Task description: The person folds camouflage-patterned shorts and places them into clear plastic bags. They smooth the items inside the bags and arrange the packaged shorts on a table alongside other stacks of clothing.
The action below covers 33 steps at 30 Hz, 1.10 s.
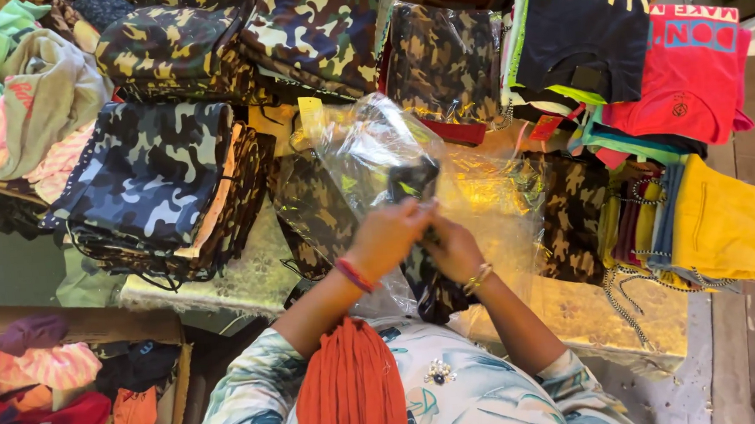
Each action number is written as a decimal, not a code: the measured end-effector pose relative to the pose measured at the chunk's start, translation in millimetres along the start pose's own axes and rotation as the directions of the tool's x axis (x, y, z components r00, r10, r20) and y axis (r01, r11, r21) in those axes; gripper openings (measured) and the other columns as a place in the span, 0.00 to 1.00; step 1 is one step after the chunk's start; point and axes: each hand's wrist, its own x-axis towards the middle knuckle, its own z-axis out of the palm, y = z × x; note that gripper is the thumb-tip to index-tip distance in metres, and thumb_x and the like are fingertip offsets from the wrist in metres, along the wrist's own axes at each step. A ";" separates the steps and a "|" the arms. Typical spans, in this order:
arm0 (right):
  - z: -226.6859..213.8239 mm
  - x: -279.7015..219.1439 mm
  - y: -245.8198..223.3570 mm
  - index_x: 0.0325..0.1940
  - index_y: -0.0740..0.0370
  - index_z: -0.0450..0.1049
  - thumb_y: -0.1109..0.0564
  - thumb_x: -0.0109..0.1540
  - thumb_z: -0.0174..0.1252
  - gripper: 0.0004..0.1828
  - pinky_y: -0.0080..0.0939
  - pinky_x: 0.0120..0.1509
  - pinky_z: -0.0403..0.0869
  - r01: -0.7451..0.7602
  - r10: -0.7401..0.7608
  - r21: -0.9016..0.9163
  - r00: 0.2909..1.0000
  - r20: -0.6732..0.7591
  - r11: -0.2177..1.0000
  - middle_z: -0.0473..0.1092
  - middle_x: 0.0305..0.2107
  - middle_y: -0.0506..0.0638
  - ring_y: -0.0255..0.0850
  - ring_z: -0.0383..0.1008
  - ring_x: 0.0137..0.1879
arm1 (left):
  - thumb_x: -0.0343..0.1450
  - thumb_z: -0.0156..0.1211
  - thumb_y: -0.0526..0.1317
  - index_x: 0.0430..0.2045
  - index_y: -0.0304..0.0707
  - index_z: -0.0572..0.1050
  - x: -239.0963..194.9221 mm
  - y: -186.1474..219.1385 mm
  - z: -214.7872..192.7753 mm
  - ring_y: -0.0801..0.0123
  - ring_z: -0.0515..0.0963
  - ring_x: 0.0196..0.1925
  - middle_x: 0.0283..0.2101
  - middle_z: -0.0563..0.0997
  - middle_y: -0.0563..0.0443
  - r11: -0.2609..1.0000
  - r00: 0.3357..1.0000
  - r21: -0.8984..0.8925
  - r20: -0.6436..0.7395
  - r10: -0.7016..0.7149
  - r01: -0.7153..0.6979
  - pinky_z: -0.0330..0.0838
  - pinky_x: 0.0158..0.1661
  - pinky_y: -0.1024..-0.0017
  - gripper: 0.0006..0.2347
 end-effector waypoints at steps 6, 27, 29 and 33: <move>9.8 11.3 149.7 0.78 0.60 0.62 0.64 0.68 0.45 0.31 0.48 0.81 0.62 0.074 -0.051 -0.165 0.989 0.139 0.983 0.66 0.70 0.54 0.43 0.65 0.76 | 0.71 0.58 0.37 0.54 0.41 0.72 -8.6 55.0 21.8 0.59 0.77 0.50 0.42 0.75 0.51 0.925 0.927 0.068 0.003 0.375 -0.375 0.71 0.50 0.59 0.16; -68.4 1.4 90.7 0.74 0.66 0.59 0.65 0.64 0.51 0.31 0.50 0.60 0.75 -0.058 -0.382 -0.686 0.795 -0.471 0.726 0.70 0.58 0.63 0.55 0.75 0.59 | 0.73 0.57 0.31 0.66 0.46 0.65 -29.3 48.5 14.2 0.53 0.77 0.42 0.41 0.74 0.46 0.881 0.979 -0.461 0.110 0.172 -0.103 0.72 0.40 0.59 0.24; -72.6 5.8 63.3 0.74 0.66 0.60 0.66 0.64 0.50 0.31 0.51 0.58 0.76 -0.055 -0.431 -0.720 0.769 -0.472 0.692 0.71 0.57 0.63 0.56 0.76 0.58 | 0.72 0.62 0.38 0.64 0.46 0.63 -38.5 38.0 29.2 0.56 0.74 0.40 0.39 0.70 0.46 0.789 0.991 -0.613 0.121 0.058 0.028 0.72 0.40 0.60 0.24; -63.2 0.4 41.9 0.71 0.61 0.64 0.57 0.61 0.57 0.32 0.54 0.43 0.75 -0.458 0.080 -0.758 0.874 -0.479 0.464 0.72 0.50 0.66 0.60 0.77 0.40 | 0.71 0.53 0.60 0.67 0.58 0.52 -55.0 -7.0 87.6 0.73 0.75 0.56 0.51 0.70 0.60 -0.096 0.838 -0.885 0.462 -0.289 0.455 0.70 0.52 0.66 0.30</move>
